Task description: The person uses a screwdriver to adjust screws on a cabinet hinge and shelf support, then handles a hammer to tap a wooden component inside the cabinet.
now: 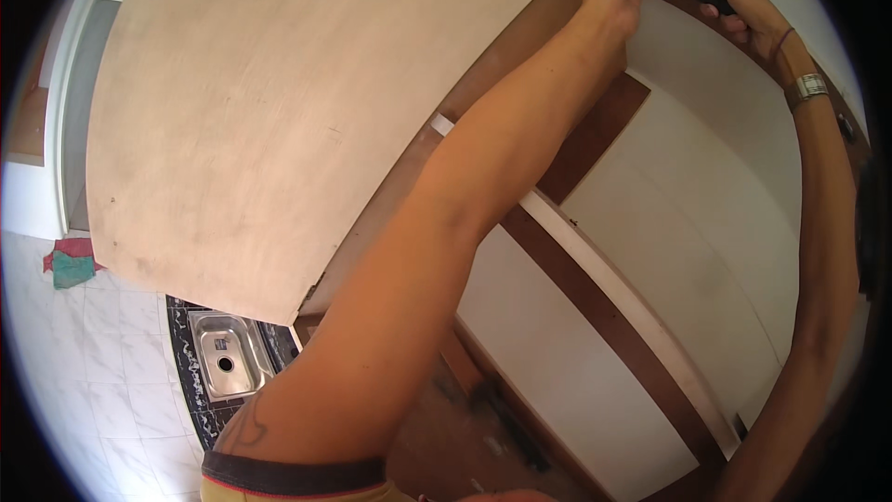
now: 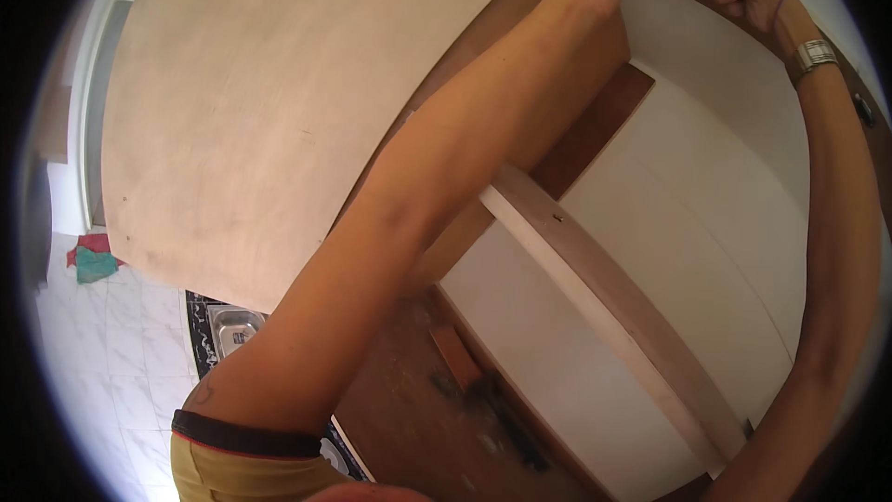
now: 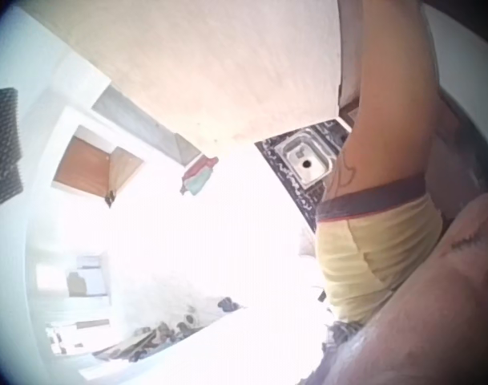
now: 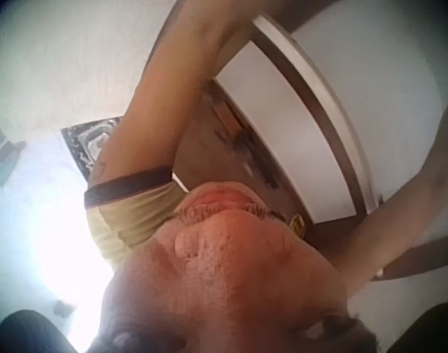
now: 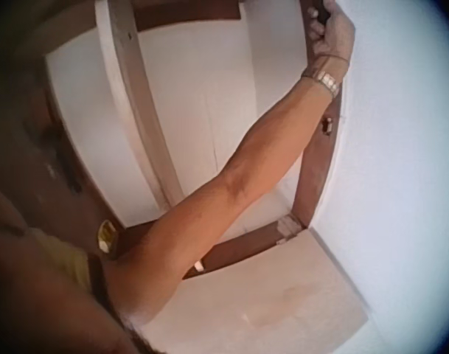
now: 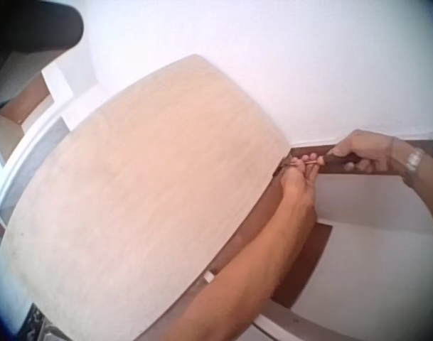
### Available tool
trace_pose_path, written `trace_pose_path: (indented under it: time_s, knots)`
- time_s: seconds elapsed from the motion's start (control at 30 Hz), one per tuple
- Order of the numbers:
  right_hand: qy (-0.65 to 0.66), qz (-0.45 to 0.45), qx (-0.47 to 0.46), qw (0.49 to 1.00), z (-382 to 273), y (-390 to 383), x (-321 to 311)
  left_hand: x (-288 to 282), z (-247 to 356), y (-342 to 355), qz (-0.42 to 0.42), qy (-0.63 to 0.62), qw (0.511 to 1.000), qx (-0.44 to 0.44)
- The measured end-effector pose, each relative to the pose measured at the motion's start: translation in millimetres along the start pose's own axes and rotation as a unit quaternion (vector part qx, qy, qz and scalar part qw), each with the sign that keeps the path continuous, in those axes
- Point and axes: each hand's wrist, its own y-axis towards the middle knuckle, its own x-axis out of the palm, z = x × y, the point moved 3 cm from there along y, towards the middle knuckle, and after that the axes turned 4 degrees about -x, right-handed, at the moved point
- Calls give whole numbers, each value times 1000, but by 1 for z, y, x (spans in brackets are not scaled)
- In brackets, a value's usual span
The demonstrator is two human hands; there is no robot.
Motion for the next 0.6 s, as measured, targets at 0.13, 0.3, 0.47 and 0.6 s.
trace_pose_path:
  time_s: [0.13,0.3,0.47,0.6]
  knots:
    - [-460,154,-298,822,26,-10,11,-2,-4,-12,-32,16,999,26]
    - [-604,231,-408,644,2,-18,20,18,11,-19,-21,54,998,14]
    - [-49,80,-34,995,20,-3,12,11,64,-164,-67,603,795,13]
    - [-332,168,-232,899,16,-17,20,-15,98,-274,-242,814,511,131]
